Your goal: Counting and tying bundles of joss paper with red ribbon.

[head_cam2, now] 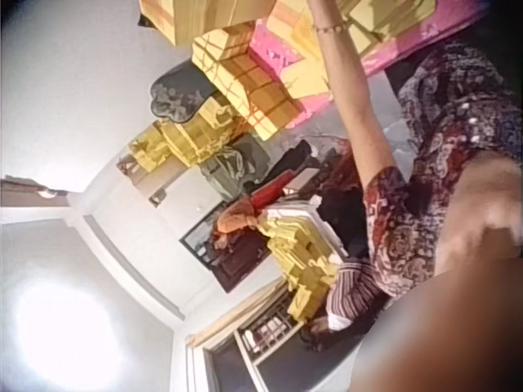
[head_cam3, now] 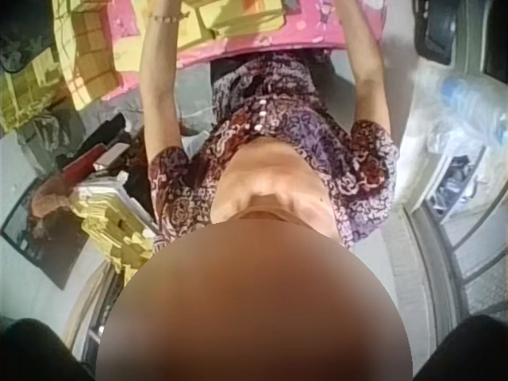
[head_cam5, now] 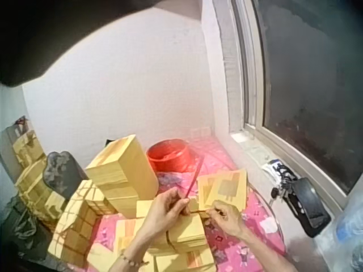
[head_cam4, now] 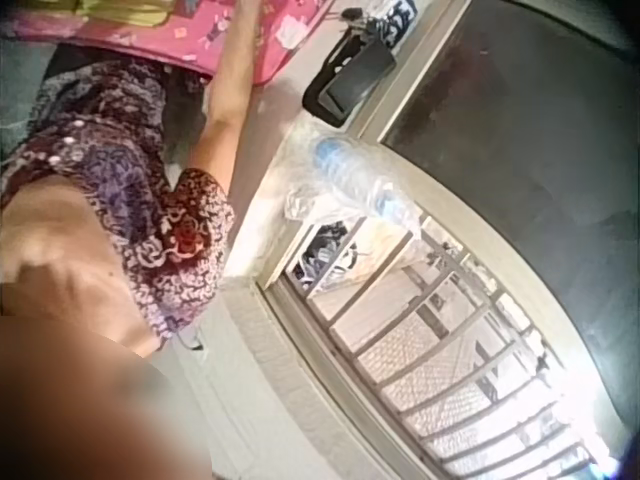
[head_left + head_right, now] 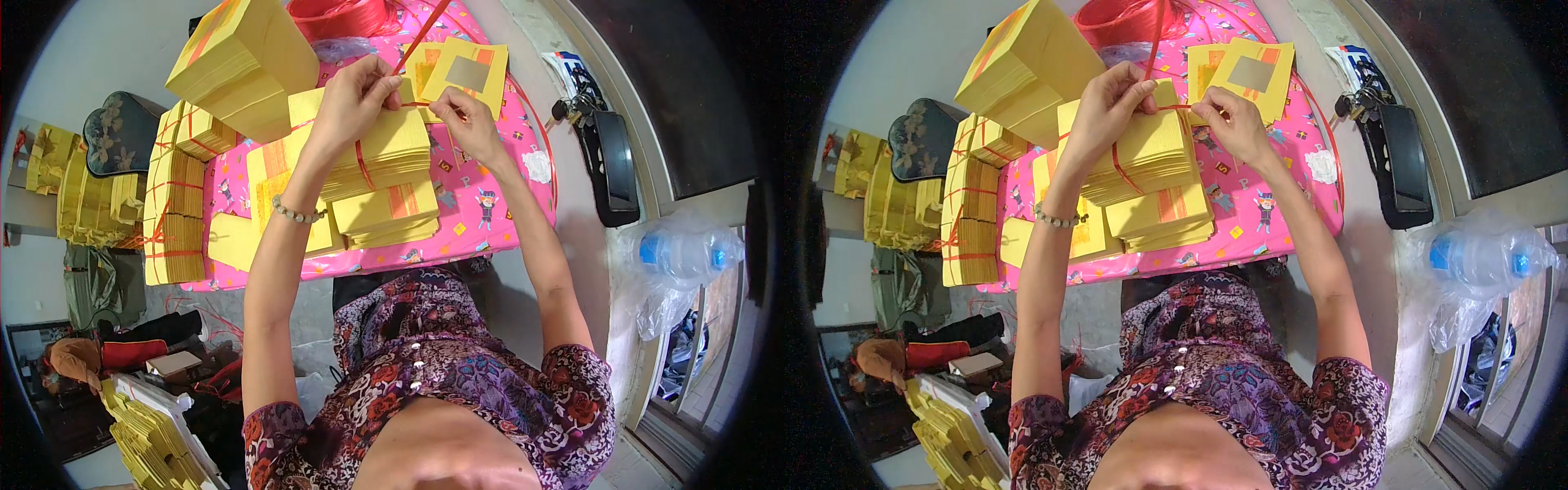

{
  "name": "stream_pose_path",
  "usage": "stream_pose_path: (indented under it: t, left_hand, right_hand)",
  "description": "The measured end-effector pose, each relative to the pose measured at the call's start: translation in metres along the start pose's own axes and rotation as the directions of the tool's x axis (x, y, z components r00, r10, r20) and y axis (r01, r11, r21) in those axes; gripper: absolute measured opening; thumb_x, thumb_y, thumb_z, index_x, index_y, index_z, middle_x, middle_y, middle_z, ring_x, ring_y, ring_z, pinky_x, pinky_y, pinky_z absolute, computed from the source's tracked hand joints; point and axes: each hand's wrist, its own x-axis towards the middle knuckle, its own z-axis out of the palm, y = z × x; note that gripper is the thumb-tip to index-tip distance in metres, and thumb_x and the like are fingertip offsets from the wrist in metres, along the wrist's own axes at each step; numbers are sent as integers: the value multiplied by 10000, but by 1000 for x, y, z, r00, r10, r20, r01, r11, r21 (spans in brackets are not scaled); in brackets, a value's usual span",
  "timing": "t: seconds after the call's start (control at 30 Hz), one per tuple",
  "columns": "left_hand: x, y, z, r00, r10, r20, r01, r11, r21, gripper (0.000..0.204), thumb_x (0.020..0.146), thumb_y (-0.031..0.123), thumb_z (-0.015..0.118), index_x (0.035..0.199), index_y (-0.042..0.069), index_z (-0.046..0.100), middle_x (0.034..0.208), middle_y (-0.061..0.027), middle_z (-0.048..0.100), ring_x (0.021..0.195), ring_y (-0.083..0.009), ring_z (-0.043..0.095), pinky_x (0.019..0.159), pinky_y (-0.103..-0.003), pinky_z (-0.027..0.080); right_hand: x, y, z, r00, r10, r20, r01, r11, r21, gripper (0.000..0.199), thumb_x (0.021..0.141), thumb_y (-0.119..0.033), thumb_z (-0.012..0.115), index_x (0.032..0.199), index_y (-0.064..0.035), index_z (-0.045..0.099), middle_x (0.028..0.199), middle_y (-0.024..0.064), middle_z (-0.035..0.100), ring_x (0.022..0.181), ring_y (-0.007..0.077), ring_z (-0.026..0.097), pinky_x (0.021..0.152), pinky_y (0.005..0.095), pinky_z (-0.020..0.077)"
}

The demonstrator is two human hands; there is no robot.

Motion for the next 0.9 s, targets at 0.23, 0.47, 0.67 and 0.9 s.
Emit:
stream_pose_path:
  t: [0.23,0.47,0.67,0.9]
  left_hand:
    - [11,9,6,999,-37,32,29,979,201,187,911,166,591,839,-7,595,645,-15,607,605,-67,543,584,-244,457]
    - [20,6,3,989,-51,136,4,946,323,223,917,185,568,888,-29,623,666,-51,625,623,-98,562,605,-271,477]
    - [22,3,0,979,-90,181,15,924,382,259,922,203,531,901,-35,632,697,-60,635,703,-119,598,677,-282,487]
    - [16,13,0,977,-122,176,73,963,261,299,929,251,567,978,-27,665,794,-48,674,729,-93,610,690,-250,498]
  right_hand:
    - [6,-42,-16,750,-661,-25,469,557,-685,153,778,-191,676,833,-76,590,888,25,593,838,225,573,685,360,479]
    - [43,-50,-9,635,-772,-23,587,503,-634,169,797,-237,662,836,-90,589,895,39,590,846,212,574,678,345,487]
    - [50,-50,-2,752,-658,-32,506,608,-612,225,858,-316,613,816,-101,563,642,57,557,631,251,573,574,379,441]
    - [48,-51,-5,847,-522,-96,440,792,-423,235,879,-298,601,835,-72,554,611,94,554,587,270,578,533,386,436]
